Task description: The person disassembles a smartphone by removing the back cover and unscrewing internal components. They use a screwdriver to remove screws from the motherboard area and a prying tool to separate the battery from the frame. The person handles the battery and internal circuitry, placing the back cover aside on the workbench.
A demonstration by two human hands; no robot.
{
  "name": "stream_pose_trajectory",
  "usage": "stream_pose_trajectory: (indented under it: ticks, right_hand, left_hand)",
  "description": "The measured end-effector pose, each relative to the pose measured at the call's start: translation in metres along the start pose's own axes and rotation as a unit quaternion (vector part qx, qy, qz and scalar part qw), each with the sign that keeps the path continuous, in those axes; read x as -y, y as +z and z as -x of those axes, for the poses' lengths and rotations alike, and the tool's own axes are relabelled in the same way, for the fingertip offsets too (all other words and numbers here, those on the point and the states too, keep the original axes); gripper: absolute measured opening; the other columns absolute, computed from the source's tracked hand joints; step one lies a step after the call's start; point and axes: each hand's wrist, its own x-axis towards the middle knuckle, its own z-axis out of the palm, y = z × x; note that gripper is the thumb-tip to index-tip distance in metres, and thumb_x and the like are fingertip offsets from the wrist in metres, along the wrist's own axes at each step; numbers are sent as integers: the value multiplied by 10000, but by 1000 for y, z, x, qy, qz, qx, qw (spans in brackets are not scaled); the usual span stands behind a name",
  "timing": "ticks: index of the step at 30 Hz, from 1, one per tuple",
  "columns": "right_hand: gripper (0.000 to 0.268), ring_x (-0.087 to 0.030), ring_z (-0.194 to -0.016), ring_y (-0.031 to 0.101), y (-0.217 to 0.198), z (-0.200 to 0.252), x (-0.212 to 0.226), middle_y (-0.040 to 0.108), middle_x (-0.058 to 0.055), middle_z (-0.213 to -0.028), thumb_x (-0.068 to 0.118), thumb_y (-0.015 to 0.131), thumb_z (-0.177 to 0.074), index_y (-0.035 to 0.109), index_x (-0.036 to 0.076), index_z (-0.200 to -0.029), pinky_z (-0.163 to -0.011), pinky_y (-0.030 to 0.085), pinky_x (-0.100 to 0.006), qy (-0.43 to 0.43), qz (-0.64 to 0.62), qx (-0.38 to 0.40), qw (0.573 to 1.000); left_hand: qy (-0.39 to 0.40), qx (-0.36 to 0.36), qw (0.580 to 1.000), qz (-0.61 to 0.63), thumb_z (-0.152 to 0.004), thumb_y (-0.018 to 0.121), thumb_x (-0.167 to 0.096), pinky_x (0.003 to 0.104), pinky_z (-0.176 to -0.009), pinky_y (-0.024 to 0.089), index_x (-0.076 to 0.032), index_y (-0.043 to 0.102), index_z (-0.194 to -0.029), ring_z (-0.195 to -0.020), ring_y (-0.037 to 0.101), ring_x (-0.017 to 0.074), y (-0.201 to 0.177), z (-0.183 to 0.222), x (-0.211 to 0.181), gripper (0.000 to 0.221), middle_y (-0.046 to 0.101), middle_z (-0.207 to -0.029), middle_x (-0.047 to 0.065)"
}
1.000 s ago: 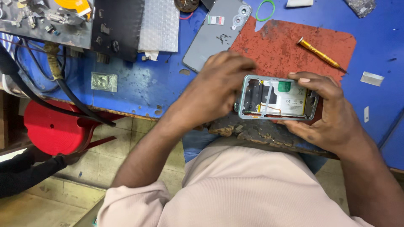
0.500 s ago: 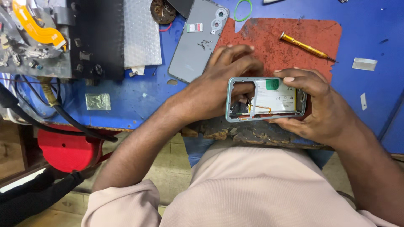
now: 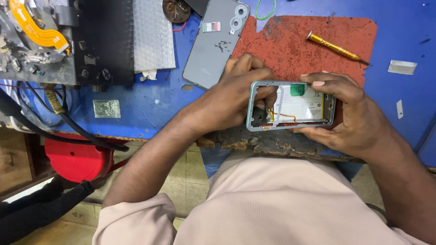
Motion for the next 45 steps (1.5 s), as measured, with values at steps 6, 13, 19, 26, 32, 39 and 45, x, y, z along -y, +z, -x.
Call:
stream_pose_trajectory:
  ticks: [6, 13, 19, 26, 32, 39, 45]
  right_hand:
    - [946, -327, -1287, 615, -1, 1, 0, 581, -234, -1332, 83, 918, -652, 318, 131, -1382, -1045, 585, -402, -3, -12, 3, 1000]
    - [932, -327, -1303, 604, 3, 0, 3, 553, -245, -1352, 79, 917, -669, 310, 115, -1376, -1056, 589, -397, -16, -22, -21, 999]
    - [949, -324, -1330, 605, 2, -4, 5, 562, -237, -1372, 78, 934, -659, 306, 104, -1370, -1047, 563, -404, -12, 5, -19, 1000]
    - [936, -337, -1320, 591, 0, -10, 11, 539, -260, -1373, 54, 901, -675, 293, 83, -1386, -1056, 588, -428, -30, -3, -28, 999]
    - [965, -342, -1369, 588, 2, -5, 6, 551, -231, -1376, 90, 934, -679, 294, 108, -1402, -1071, 550, -416, -25, 1, -28, 999]
    - [973, -331, -1343, 599, 2, -3, 7, 552, -243, -1388, 115, 936, -663, 293, 100, -1394, -1075, 593, -413, -15, 20, -28, 999]
    - [973, -340, -1350, 593, 2, -3, 8, 551, -247, -1389, 111, 931, -665, 297, 94, -1402, -1076, 555, -418, -16, 22, -26, 999]
  left_hand:
    - [40, -6, 997, 69, -699, 754, 81, 426, -1113, 397, -102, 723, -983, -1270, 504, 288, -22, 21, 2, 339, 636, -1189, 16]
    - [10, -85, 995, 51, -733, 803, 41, 421, -1078, 443, -91, 693, -896, -1247, 524, 278, -40, 57, 0, 237, 712, -1150, -10]
    - [-92, -205, 971, -87, -828, 647, 146, 408, -1049, 450, -79, 695, -966, -1208, 585, 225, -27, 74, -13, 268, 715, -1111, 22]
    - [-150, -191, 968, -57, -791, 670, -19, 487, -1034, 362, -67, 651, -1102, -1154, 500, 310, 24, 34, -51, 314, 567, -1157, 104]
    - [-174, -181, 965, -73, -922, 714, -155, 510, -1035, 332, -102, 644, -1085, -1110, 445, 300, 37, 20, -60, 185, 501, -1150, 104]
    - [-160, -185, 966, -88, -850, 755, -195, 507, -992, 332, -56, 617, -1097, -1093, 458, 301, 38, 18, -62, 315, 497, -1154, 125]
    - [-156, -193, 963, -108, -915, 745, -165, 501, -1000, 338, -52, 598, -1105, -1089, 455, 292, 42, 18, -62, 265, 497, -1158, 116]
